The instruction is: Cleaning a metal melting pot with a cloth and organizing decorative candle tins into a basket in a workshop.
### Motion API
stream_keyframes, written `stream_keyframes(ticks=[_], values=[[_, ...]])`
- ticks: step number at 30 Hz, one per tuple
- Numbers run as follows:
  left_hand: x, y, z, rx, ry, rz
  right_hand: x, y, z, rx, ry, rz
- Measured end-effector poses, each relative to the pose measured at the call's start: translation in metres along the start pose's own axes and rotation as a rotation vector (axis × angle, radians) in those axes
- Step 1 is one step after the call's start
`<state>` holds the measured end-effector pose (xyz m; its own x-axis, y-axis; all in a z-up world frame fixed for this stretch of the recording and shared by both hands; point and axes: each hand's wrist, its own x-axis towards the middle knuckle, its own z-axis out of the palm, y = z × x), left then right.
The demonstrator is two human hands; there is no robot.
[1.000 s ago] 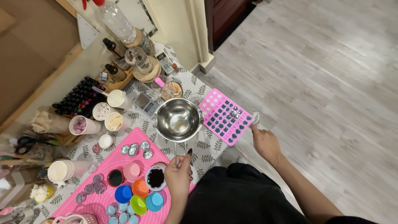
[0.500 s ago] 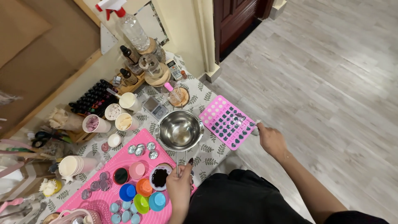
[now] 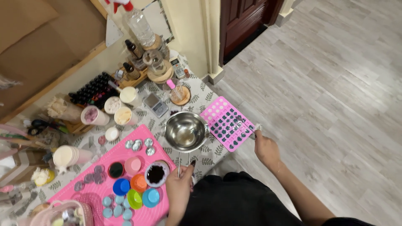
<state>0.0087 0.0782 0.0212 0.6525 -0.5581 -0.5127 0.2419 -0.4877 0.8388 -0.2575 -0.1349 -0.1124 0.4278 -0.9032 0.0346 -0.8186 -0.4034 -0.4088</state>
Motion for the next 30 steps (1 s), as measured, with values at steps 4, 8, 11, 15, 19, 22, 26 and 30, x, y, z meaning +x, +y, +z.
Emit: stream_keyframes(ticks=[4, 8, 11, 15, 19, 22, 26, 30], values=[[-0.016, -0.006, 0.018, -0.046, 0.01, 0.003, 0.009, -0.015, -0.03, -0.029, -0.084, 0.029], [-0.038, -0.001, 0.037, -0.031, 0.096, -0.044, 0.034, -0.058, -0.108, 0.089, -0.06, -0.042], [-0.057, -0.01, 0.056, -0.057, 0.15, -0.031, 0.039, -0.099, -0.171, 0.242, -0.107, -0.227], [-0.096, -0.018, 0.064, -0.168, 0.269, 0.019, 0.013, -0.143, -0.183, 0.155, -0.272, -0.467], [-0.154, -0.029, 0.032, -0.222, 0.397, -0.03, -0.043, -0.191, -0.165, 0.178, -0.435, -0.513], [-0.189, -0.066, -0.007, -0.209, 0.556, 0.051, -0.091, -0.226, -0.136, 0.185, -0.497, -0.616], [-0.248, -0.114, -0.057, -0.233, 0.802, -0.033, -0.163, -0.275, -0.105, 0.197, -0.582, -0.789], [-0.292, -0.178, -0.114, -0.439, 0.896, -0.148, -0.24, -0.335, -0.079, 0.216, -0.744, -0.901]])
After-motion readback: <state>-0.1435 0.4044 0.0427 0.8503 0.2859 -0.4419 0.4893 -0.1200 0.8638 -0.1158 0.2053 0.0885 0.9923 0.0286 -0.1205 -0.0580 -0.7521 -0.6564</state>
